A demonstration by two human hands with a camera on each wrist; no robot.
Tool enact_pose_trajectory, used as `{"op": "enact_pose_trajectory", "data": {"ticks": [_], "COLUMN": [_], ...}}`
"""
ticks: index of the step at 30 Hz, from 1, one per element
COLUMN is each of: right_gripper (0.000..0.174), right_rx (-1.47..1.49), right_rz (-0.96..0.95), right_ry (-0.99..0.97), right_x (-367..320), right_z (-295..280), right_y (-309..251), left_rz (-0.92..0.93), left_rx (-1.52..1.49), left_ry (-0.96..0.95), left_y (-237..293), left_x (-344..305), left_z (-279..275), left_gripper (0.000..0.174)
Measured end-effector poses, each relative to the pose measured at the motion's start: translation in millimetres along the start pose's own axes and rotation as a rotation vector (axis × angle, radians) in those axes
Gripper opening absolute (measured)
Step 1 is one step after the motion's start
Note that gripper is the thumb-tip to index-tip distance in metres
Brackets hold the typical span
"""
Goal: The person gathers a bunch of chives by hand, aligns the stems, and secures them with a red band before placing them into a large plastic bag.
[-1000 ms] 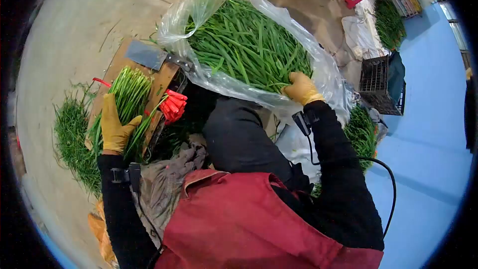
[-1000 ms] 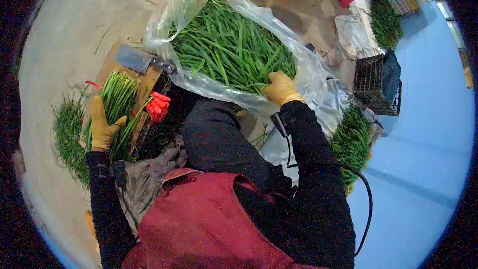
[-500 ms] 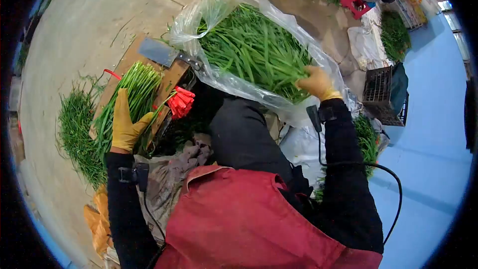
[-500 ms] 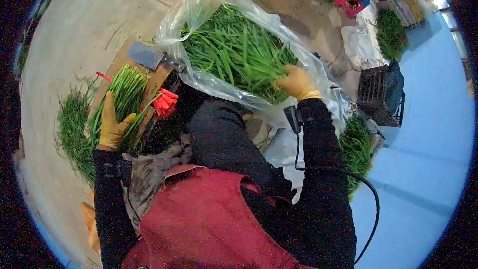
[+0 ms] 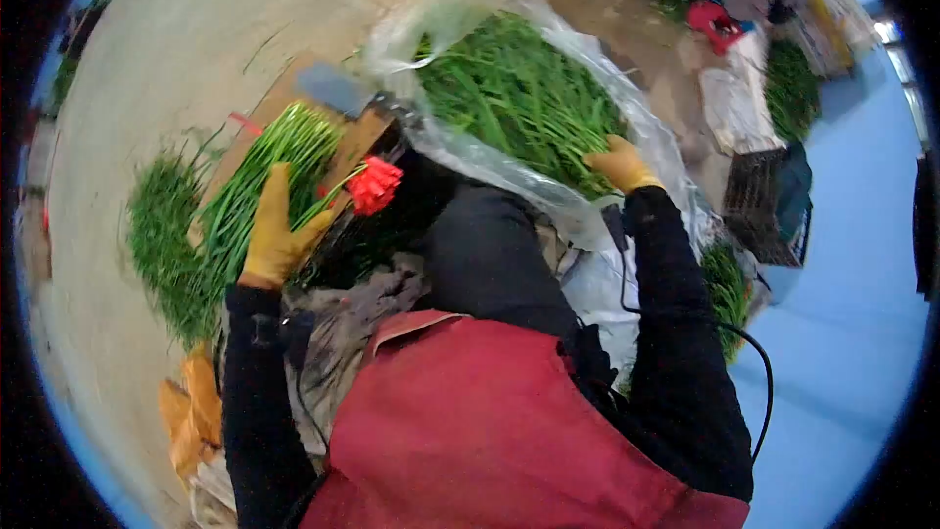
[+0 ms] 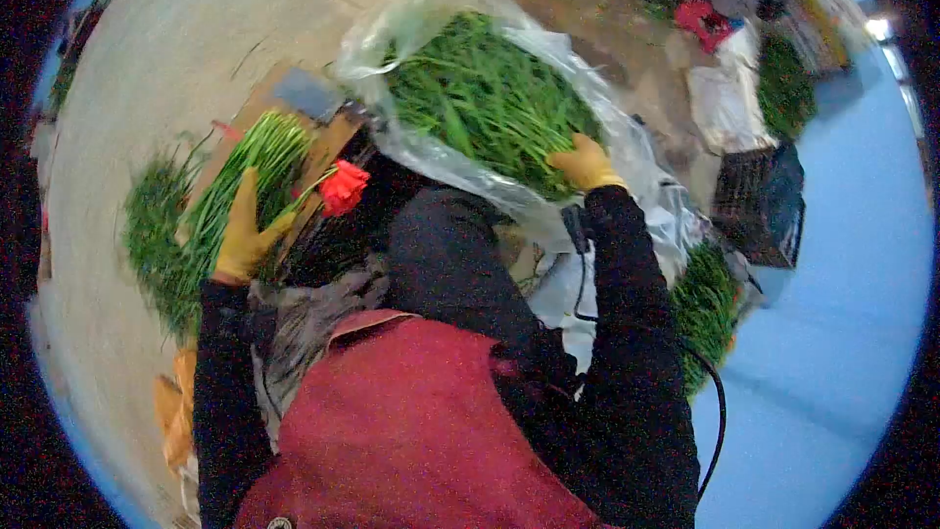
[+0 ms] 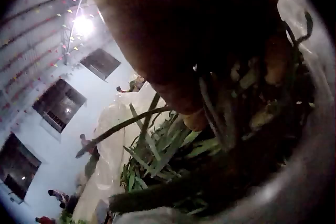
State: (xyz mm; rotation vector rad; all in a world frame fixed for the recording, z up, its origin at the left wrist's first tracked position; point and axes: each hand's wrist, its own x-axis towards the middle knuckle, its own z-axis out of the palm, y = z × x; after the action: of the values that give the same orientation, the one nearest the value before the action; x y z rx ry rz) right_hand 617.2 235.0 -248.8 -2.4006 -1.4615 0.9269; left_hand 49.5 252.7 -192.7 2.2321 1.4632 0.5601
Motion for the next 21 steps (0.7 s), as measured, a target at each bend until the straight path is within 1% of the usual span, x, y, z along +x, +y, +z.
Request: {"op": "enact_pose_trajectory", "data": {"ticks": [1, 2, 3, 4, 5, 6, 7, 8, 11, 12, 14, 15, 16, 17, 19, 21], "right_gripper": [0.07, 0.071, 0.074, 0.069, 0.063, 0.061, 0.058, 0.051, 0.047, 0.045, 0.045, 0.045, 0.043, 0.042, 0.042, 0.046], "right_rx": [0.001, -0.019, -0.077, -0.049, -0.085, -0.023, -0.011, -0.209, -0.372, -0.366, -0.094, 0.027, 0.039, 0.048, 0.108, -0.204], "right_rz": [-0.028, -0.098, -0.038, -0.128, -0.113, -0.165, -0.16, -0.085, -0.038, -0.082, -0.206, -0.25, -0.278, -0.297, -0.152, -0.214], "right_ry": [0.071, 0.083, -0.009, 0.014, 0.016, 0.024, 0.031, 0.176, 0.091, 0.095, 0.075, 0.069, 0.123, 0.186, 0.131, 0.065], "right_x": [-5.3, -22.0, -46.5, -29.8, -32.3, -37.7, -32.3, -22.2, -29.3, -28.2, -19.2, -20.0, -33.0, -47.3, -53.2, -26.1], "right_z": [8.2, 8.0, -4.5, 12.7, 15.0, 14.4, 15.9, 22.6, -0.4, -5.3, -15.4, -30.4, -44.0, -50.7, -52.7, -49.7], "right_y": [1.8, -15.5, -54.0, -24.9, -29.7, -37.5, -31.1, -21.6, -39.3, -38.5, -37.2, -35.9, -50.9, -71.5, -73.4, -48.0], "left_rz": [-0.03, -0.073, -0.052, -0.059, 0.009, -0.051, -0.082, -0.095, -0.091, -0.082, -0.017, 0.019, 0.044, 0.016, -0.114, 0.02], "left_rx": [0.033, 0.076, 0.02, -0.026, 0.015, -0.025, -0.077, -0.062, -0.009, 0.015, -0.015, -0.052, -0.115, -0.021, -0.465, -0.136], "left_ry": [-0.011, -0.014, -0.021, 0.009, 0.05, -0.013, -0.065, -0.079, -0.092, -0.089, -0.002, 0.033, 0.055, -0.028, -0.046, -0.037], "left_y": [-0.5, 1.5, 9.4, 13.3, 12.2, 3.1, 18.7, 24.4, 25.5, 25.2, 25.5, 26.5, 20.7, 29.9, 41.5, 16.7], "left_x": [-2.2, -4.3, -2.5, -3.8, -8.1, -15.3, -13.0, -15.8, -26.0, -27.5, -32.3, -33.2, -35.2, -30.3, -31.7, -35.7], "left_z": [3.5, 2.6, -5.0, -6.8, -5.8, -1.9, -14.2, -16.5, -10.4, -9.6, -8.9, -3.1, 4.2, -3.9, 1.1, 17.7], "left_gripper": [0.091, 0.09, 0.088, 0.087, 0.085, 0.092, 0.091, 0.091, 0.09, 0.09, 0.081, 0.077, 0.077, 0.078, 0.081, 0.084]}}
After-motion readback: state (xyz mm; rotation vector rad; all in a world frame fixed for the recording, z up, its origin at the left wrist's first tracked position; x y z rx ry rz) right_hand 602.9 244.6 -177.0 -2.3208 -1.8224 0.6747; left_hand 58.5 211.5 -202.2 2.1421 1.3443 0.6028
